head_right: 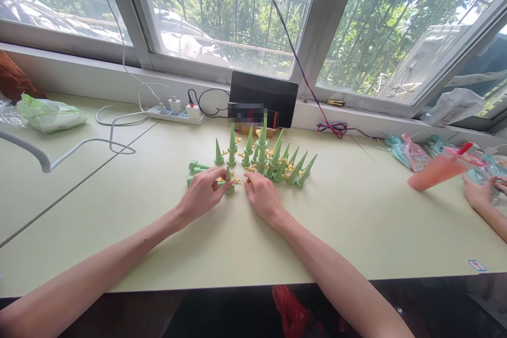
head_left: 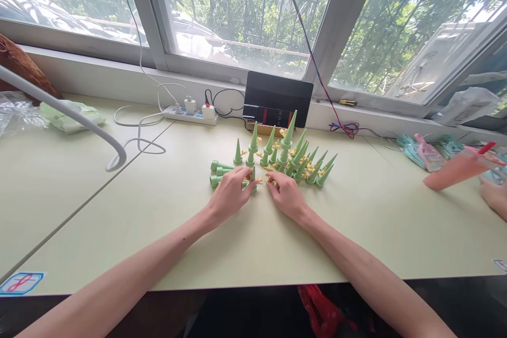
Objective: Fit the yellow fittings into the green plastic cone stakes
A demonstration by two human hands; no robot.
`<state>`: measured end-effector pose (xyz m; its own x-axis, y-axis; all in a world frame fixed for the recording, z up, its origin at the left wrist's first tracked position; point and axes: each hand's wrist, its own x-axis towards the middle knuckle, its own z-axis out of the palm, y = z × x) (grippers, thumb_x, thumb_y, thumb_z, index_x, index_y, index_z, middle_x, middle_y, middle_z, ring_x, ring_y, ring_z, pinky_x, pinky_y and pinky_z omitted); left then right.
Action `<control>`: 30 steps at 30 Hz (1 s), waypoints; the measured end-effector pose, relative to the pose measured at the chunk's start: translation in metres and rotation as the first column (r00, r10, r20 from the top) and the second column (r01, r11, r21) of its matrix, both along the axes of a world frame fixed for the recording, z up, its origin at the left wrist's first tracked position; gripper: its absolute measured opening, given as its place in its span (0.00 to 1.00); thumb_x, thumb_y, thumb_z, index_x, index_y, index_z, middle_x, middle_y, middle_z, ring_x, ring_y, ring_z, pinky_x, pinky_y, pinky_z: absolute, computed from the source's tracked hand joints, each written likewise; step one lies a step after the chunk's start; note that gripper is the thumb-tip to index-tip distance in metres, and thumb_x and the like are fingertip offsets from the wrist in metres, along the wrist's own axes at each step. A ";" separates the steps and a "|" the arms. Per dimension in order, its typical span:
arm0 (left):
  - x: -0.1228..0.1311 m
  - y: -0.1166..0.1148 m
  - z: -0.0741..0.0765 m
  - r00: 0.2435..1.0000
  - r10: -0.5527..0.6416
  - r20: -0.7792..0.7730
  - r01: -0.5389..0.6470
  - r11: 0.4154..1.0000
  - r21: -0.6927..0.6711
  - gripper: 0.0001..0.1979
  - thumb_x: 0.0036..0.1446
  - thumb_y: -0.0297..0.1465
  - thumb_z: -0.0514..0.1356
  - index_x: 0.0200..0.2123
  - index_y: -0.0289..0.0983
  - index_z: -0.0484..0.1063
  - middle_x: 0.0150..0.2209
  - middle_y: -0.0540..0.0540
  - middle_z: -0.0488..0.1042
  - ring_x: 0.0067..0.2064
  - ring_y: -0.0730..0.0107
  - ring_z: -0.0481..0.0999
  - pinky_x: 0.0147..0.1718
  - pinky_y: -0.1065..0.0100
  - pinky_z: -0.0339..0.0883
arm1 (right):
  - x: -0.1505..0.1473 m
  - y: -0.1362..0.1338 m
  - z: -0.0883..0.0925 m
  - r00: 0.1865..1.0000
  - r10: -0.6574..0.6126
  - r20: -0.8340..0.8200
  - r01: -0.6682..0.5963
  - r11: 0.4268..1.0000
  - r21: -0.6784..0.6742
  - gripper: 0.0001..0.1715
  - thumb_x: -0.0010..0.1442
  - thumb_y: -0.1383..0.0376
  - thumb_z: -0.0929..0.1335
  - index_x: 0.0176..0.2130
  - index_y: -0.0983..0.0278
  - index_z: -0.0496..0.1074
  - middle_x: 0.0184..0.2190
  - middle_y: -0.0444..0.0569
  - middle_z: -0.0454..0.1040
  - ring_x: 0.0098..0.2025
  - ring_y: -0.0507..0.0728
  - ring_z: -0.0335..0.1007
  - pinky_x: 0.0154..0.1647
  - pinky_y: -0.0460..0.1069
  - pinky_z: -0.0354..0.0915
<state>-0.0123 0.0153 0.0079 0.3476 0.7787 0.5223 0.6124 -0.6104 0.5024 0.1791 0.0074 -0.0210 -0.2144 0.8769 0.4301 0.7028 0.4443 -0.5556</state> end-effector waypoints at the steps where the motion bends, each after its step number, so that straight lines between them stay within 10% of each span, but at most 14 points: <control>1: 0.000 0.000 0.000 1.000 -0.001 0.000 0.001 1.000 0.000 0.06 0.60 0.30 0.58 0.30 0.37 0.64 0.29 0.50 0.70 0.24 0.73 0.65 0.27 0.70 0.58 | 0.000 0.000 0.000 1.000 0.003 -0.005 -0.003 1.000 0.004 0.15 0.63 0.70 0.62 0.49 0.64 0.71 0.38 0.52 0.76 0.38 0.58 0.72 0.39 0.52 0.67; 30: 0.002 -0.003 0.004 0.982 -0.020 0.187 0.060 0.976 -0.210 0.04 0.60 0.29 0.54 0.39 0.39 0.62 0.37 0.48 0.73 0.16 0.81 0.58 0.19 0.72 0.54 | -0.005 -0.012 0.013 0.952 0.026 -0.304 -0.015 0.999 0.039 0.11 0.62 0.65 0.65 0.45 0.64 0.71 0.37 0.52 0.75 0.36 0.56 0.73 0.33 0.50 0.72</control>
<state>-0.0098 0.0121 0.0124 0.2945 0.8666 0.4029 0.4752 -0.4986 0.7250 0.1744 -0.0042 -0.0078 -0.0865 0.8563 0.5092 0.4936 0.4808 -0.7247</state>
